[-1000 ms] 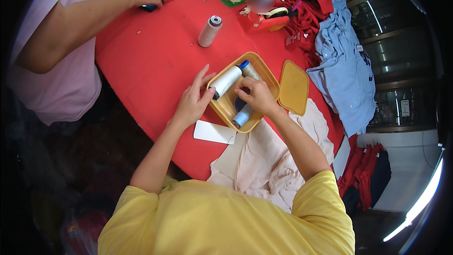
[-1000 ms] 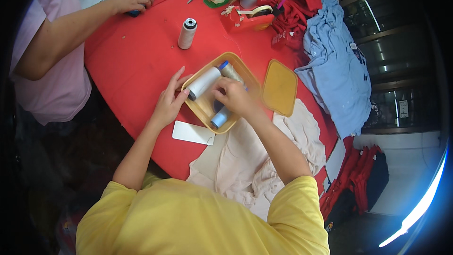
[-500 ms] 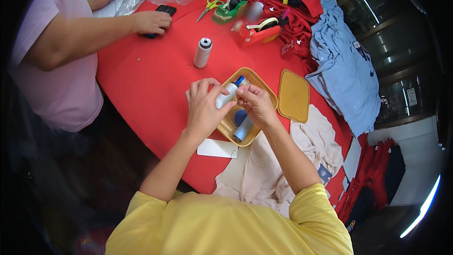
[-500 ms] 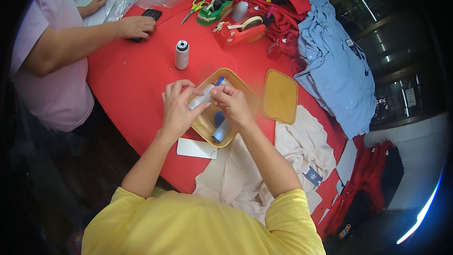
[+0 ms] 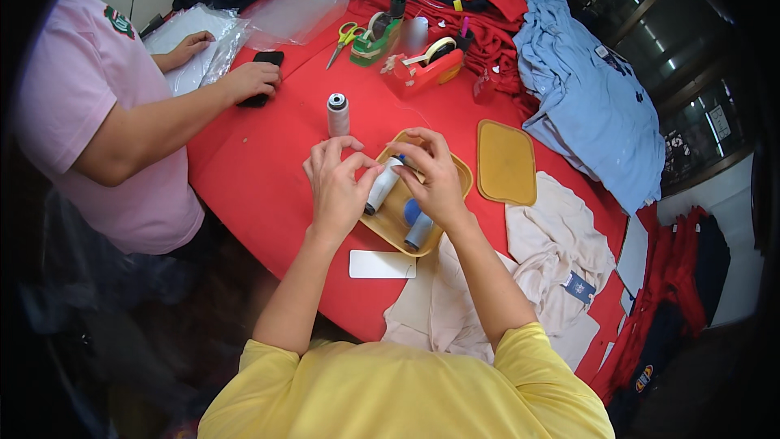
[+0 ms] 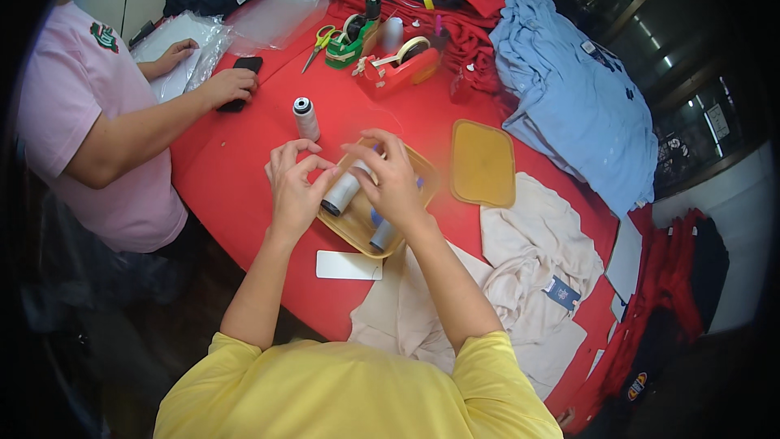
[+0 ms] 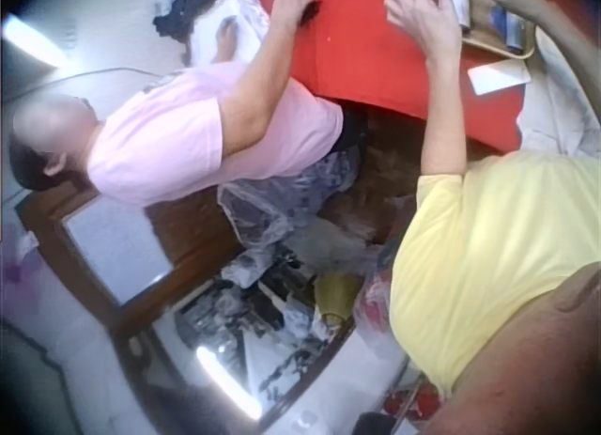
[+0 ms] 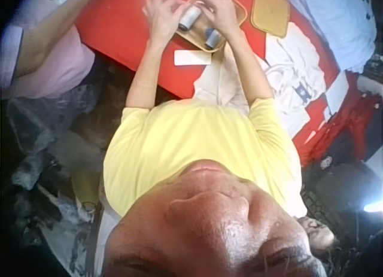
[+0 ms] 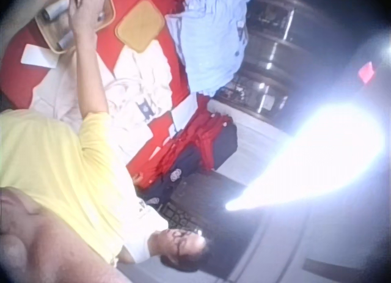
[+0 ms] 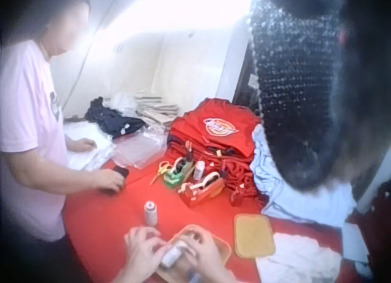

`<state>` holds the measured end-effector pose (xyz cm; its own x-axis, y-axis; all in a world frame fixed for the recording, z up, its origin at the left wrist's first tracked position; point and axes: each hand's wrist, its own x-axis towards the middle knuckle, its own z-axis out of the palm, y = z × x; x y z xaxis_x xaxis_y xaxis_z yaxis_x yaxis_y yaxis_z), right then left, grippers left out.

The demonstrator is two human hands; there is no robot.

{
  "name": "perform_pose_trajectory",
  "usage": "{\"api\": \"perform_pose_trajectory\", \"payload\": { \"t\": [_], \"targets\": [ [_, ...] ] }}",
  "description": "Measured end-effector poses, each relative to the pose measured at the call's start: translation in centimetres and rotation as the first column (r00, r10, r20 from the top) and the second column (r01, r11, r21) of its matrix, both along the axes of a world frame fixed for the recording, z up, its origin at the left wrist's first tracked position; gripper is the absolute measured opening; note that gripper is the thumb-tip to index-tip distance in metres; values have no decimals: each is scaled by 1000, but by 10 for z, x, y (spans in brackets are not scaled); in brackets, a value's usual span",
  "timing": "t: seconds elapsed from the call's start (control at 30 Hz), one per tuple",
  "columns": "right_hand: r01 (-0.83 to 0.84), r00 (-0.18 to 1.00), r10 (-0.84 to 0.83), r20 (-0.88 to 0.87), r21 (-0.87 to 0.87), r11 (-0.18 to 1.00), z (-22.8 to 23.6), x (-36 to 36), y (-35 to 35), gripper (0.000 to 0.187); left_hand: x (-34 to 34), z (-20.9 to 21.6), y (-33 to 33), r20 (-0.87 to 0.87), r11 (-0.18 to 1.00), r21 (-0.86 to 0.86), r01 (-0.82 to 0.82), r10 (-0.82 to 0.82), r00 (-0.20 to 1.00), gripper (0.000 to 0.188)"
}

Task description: The person handles a beige garment to check a button, then sorts through spools of thread and sewing supplies in a small yellow container by hand, picking up and rearranging the items.

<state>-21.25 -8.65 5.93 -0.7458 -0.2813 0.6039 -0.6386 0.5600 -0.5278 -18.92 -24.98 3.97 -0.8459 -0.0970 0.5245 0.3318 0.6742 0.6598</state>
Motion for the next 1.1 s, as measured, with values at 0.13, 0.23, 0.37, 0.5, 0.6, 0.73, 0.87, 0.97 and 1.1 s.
{"api": "perform_pose_trajectory", "payload": {
  "t": [0.13, 0.23, 0.37, 0.5, 0.6, 0.73, 0.87, 0.97, 1.1],
  "targets": [
    [-32, 993, 48, -112, 143, 989, 7, -2, 11, 15, 1, 10, 2, -21, 997, -26, 77, -77, 997, 10],
    [49, 997, -47, 63, -30, 998, 10, 5, 19, 8, 1, 16, -1, 36, 998, 13, 69, -70, 997, 9],
    [301, 757, 156, 635, -551, 778, -3, 24, 23, 8, 3, 6, 7, 115, 860, 467, 204, -288, 951, 14],
    [394, 621, 495, 608, -788, 474, -2, 45, 7, 12, 13, 5, 35, 108, 315, 940, 128, -633, 766, 25],
    [456, 596, 545, 590, -807, 375, -7, 51, -4, 11, 12, -6, 37, 104, 230, 970, 74, -672, 733, 23],
    [442, 637, 539, 551, -834, 330, -12, 55, -12, 11, 13, -7, 35, 107, 150, 989, -1, -697, 709, 17],
    [411, 660, 475, 582, -809, 419, -17, 54, -16, 12, 8, -9, 27, 102, 58, 994, -88, -749, 655, 12],
    [324, 785, 184, 591, -646, 691, -15, 49, 1, 15, 0, -6, 15, 95, 167, 986, 26, -677, 729, 10],
    [424, 861, -182, 476, -470, 774, -2, 49, 75, 19, -1, 13, -30, 68, 474, 853, 220, -519, 852, 11]
  ]
}}
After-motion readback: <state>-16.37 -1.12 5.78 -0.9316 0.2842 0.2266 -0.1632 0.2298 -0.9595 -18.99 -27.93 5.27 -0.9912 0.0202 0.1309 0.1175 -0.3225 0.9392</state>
